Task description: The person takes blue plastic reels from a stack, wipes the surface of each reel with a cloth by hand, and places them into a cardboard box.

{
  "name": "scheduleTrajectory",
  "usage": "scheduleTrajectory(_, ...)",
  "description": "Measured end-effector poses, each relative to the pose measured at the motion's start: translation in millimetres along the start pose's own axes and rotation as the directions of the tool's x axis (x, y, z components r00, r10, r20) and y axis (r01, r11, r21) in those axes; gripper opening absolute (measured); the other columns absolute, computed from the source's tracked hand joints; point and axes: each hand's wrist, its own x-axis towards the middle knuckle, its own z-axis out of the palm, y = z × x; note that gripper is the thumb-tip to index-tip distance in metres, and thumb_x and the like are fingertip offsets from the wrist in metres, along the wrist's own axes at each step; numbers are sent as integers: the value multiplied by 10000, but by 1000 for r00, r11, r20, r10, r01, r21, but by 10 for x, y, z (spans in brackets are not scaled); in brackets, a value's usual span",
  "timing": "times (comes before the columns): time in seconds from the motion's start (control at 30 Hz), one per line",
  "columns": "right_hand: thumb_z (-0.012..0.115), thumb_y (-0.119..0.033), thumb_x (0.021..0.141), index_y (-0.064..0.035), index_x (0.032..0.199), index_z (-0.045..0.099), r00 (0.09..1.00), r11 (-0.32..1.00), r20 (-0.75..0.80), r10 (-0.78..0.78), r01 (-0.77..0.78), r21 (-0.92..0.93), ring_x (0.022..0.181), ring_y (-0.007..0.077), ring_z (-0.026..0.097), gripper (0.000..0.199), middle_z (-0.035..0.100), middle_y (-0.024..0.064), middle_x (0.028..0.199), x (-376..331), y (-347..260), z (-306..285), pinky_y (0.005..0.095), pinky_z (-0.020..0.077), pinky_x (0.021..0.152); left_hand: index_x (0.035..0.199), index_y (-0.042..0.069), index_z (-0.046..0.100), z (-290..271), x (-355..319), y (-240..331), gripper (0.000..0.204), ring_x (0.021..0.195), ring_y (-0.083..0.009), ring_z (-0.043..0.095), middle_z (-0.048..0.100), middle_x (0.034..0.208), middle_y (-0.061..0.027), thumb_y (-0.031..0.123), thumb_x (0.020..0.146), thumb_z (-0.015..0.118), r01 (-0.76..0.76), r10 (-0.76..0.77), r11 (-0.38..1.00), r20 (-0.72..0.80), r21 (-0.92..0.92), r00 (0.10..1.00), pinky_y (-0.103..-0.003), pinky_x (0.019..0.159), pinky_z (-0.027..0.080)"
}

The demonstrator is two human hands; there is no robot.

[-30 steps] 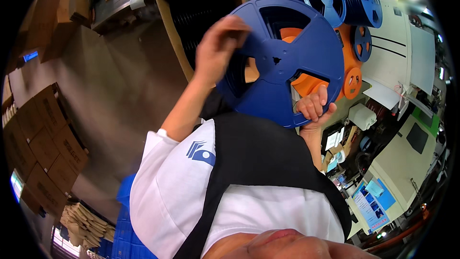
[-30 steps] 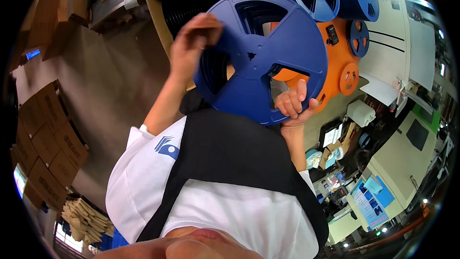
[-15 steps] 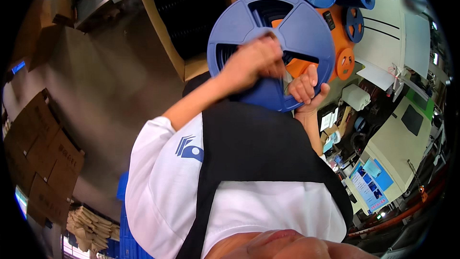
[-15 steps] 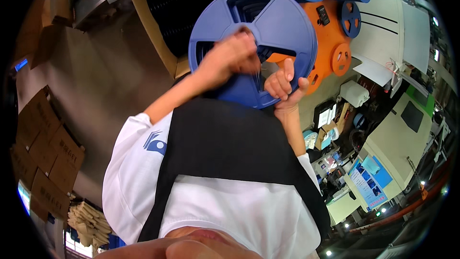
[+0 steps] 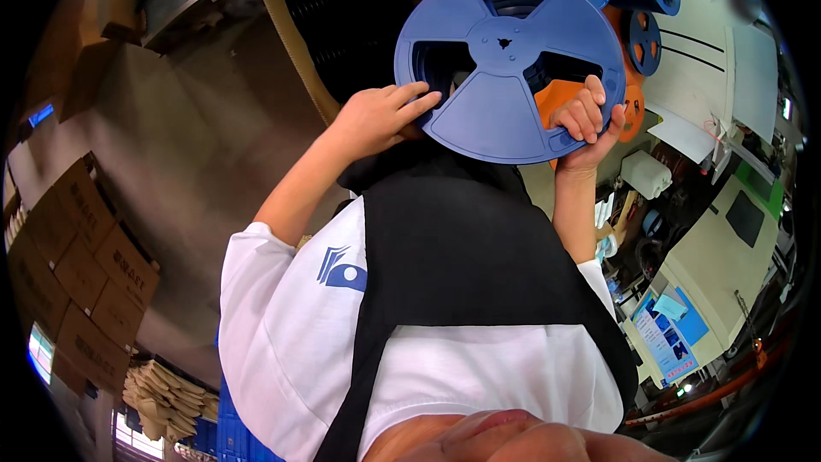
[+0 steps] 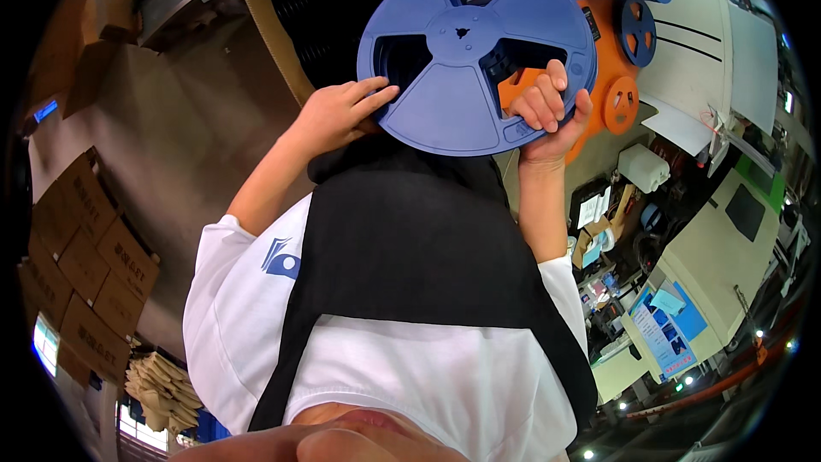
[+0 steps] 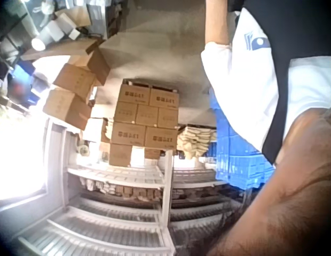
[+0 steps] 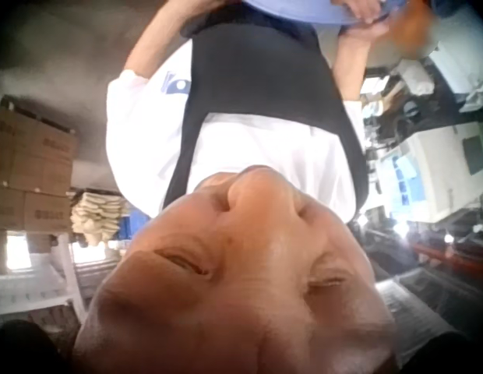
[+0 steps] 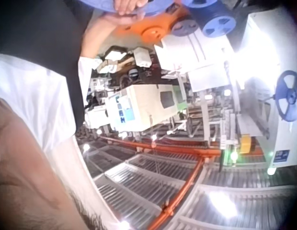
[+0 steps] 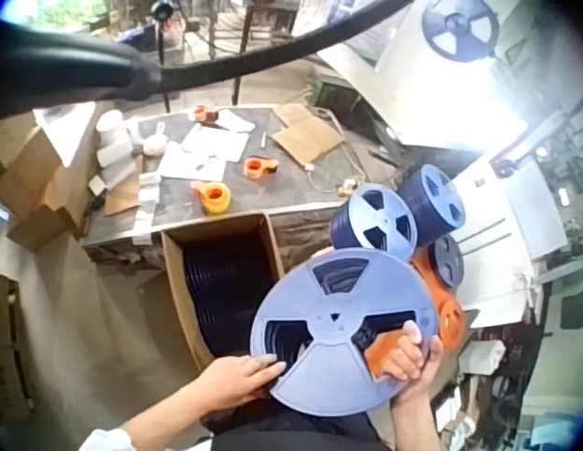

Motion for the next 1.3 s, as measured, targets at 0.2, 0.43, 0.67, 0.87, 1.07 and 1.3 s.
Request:
scheduleTrajectory(0.2, 562, -431, 872, 59, 1265, 379, 969, 908, -227, -93, -11, -418, 876, 257, 594, 655, 574, 129, 900, 178, 12, 208, 312, 489, 756, 1099, 66, 557, 74, -81, 11, 407, 848, -236, 610, 605, 1006, -69, 51, 713, 686, -6, -15, 994, -191, -110, 981, -310, 725, 494)
scheduleTrajectory(0.43, 459, -353, 943, 56, 1212, 451, 951, 816, -291, -105, -85, -572, 582, 99, 393, 490, 446, 27, 705, 35, -254, -12, 233, 332, 530, 1074, 39, 580, 210, -442, -286, 219, 711, -122, 585, 624, 908, -44, 138, 879, 575, 227, -646, 4, 171, -974, 744, -228, 518, 439)
scheduleTrajectory(0.67, 437, -297, 959, 44, 1126, 484, 911, 868, -391, -128, -88, -489, 556, 82, 387, 383, 414, 11, 671, -141, -239, -177, 228, 344, 509, 1147, 70, 544, 258, -732, -456, 405, 711, -114, 591, 629, 950, -49, 323, 842, 624, 83, -644, -315, 277, -945, 713, -189, 451, 397)
scheduleTrajectory(0.87, 459, -287, 944, 33, 1099, 509, 919, 932, -386, -79, -69, -355, 548, 80, 385, 359, 418, 5, 666, -188, -181, -259, 221, 341, 508, 1128, 82, 547, 323, -731, -435, 434, 794, -149, 602, 623, 949, -50, 360, 812, 653, 18, -688, -343, 265, -939, 676, -230, 561, 458)
scheduleTrajectory(1.07, 460, -275, 939, 33, 1088, 517, 915, 915, -397, -74, -95, -391, 549, 82, 385, 347, 427, 6, 667, -151, -159, -267, 223, 343, 508, 1122, 86, 550, 438, -825, -532, 454, 770, -141, 598, 620, 946, -51, 377, 794, 669, 5, -716, -402, 318, -916, 622, -213, 499, 418)
scheduleTrajectory(1.3, 453, -278, 943, 36, 1084, 517, 900, 912, -427, -89, -99, -397, 560, 87, 396, 350, 438, 13, 675, -199, -158, -330, 226, 362, 517, 1142, 76, 546, 170, -906, -554, 394, 743, -128, 583, 605, 940, -52, 316, 839, 624, 83, -706, -301, 280, -950, 651, -218, 474, 403)
